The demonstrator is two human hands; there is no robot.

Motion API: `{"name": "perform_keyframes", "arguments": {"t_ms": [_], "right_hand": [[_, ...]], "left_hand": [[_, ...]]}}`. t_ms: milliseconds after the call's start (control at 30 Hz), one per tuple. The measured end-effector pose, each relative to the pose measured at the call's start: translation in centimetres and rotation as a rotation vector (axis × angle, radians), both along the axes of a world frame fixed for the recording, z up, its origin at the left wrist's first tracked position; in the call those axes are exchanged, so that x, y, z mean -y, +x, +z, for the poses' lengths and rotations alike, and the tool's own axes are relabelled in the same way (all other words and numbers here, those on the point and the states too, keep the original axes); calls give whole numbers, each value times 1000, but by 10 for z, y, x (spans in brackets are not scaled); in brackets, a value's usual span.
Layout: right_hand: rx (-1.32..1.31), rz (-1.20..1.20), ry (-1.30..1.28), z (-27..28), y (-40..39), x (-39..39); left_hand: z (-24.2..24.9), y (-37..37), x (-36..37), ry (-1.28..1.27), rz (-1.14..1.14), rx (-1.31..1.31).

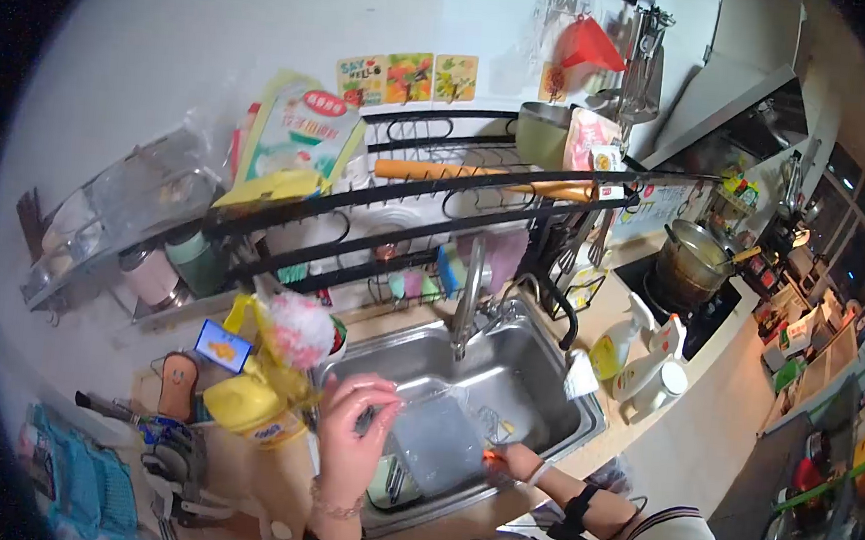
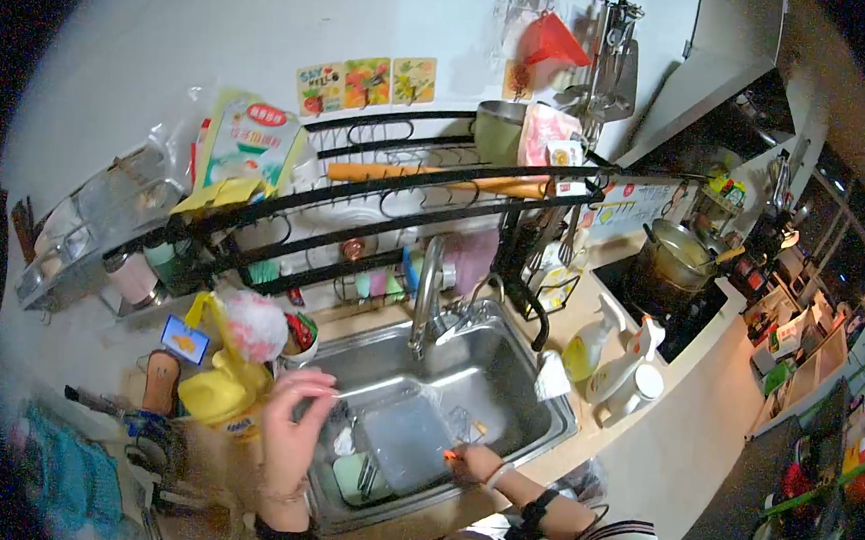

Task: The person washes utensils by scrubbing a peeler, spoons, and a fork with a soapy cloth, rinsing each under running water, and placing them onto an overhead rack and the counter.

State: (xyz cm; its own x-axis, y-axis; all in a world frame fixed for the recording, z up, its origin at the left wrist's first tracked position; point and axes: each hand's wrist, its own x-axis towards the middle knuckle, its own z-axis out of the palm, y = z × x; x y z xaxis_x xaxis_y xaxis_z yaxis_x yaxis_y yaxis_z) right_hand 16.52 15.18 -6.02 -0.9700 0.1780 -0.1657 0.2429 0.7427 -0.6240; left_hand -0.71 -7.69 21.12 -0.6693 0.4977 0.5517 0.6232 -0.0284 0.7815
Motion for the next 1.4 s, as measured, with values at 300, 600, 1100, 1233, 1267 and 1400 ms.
{"name": "perform_keyframes", "arguments": {"t_ms": [300, 600, 1100, 1233, 1267, 1400], "right_hand": [[-215, -325, -59, 48, 34, 21], [-472, -521, -155, 150, -1, -14], [-977, -794, -395, 282, -34, -221], [-980, -822, -355, 288, -44, -253], [-944, -834, -402, 285, -46, -267], [-885, -785, -332, 277, -57, -280]], "left_hand": [[124, 67, 61, 1038, -599, -170], [127, 37, 100, 912, -663, -649], [93, 48, 85, 485, -376, -399], [12, 23, 48, 339, -227, 51], [-10, 23, 40, 174, -118, 187], [-97, 16, 4, -37, -247, 549]]}}
